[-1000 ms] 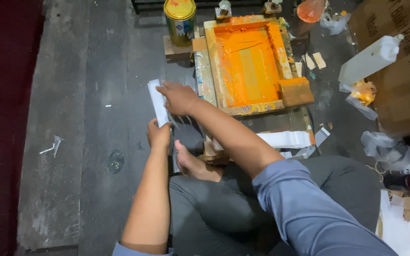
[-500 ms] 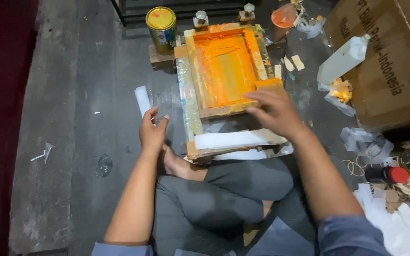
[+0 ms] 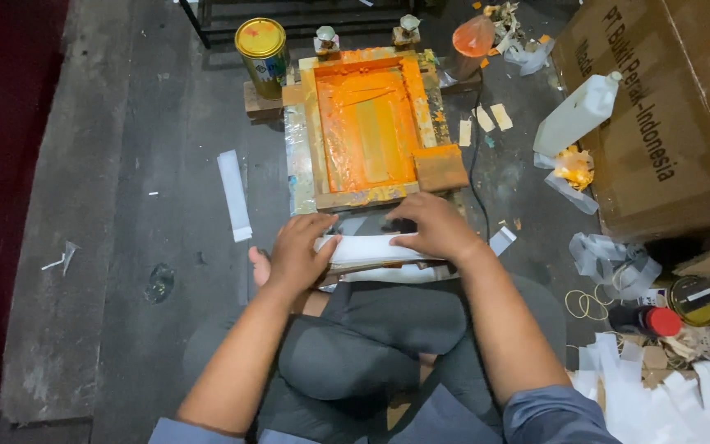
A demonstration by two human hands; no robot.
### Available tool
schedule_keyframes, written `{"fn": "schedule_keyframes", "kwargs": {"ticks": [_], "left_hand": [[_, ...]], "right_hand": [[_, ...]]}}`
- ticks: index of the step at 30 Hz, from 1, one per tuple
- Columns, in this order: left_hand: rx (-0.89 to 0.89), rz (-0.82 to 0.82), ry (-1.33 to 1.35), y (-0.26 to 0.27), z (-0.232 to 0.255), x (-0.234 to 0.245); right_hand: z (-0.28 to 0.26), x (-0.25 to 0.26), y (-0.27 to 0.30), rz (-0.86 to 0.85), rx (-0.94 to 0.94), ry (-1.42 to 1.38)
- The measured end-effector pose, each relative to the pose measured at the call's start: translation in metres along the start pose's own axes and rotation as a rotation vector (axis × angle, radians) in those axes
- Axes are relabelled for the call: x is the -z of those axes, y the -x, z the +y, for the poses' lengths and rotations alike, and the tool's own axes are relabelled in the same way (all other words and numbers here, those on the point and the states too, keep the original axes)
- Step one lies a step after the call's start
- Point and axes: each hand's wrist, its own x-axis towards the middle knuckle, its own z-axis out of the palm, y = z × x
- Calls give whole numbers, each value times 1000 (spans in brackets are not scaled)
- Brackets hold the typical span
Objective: The person sits on the floor and repeatedly applies orange ink to a screen printing frame using a squeegee. They then place a white strip under the frame, pull the squeegee across the screen to transfer ink, and remove the strip. This process is repeated multiple times.
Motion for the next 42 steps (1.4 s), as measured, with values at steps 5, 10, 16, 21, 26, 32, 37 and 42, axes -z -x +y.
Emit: {"fn": "schedule_keyframes", "kwargs": {"ticks": [5, 10, 16, 21, 26, 32, 37, 42], "left_hand": [[-11, -140, -96, -3, 6, -3], [13, -242, -142, -1, -4, -12], [43, -260, -105, 0, -8, -14], [72, -249, -94, -2, -2, -11], [87, -250, -59, -3, 4, -7], [100, -190, -7, -3, 0, -12], [204, -68, 193, -5, 3, -12], [325, 67, 466, -9, 9, -3]], "right_hand": [[-6, 4, -1, -123, -53, 75], [-6, 8, 0, -187, -98, 57], [-7, 8, -1, -252, -100, 96], [3, -3, -4, -290, -131, 120], [-4, 3, -6, -302, -186, 58], [-12, 10, -6, -283, -219, -29], [-13, 10, -2, -170, -201, -205], [-2, 7, -6, 87, -299, -526]]}}
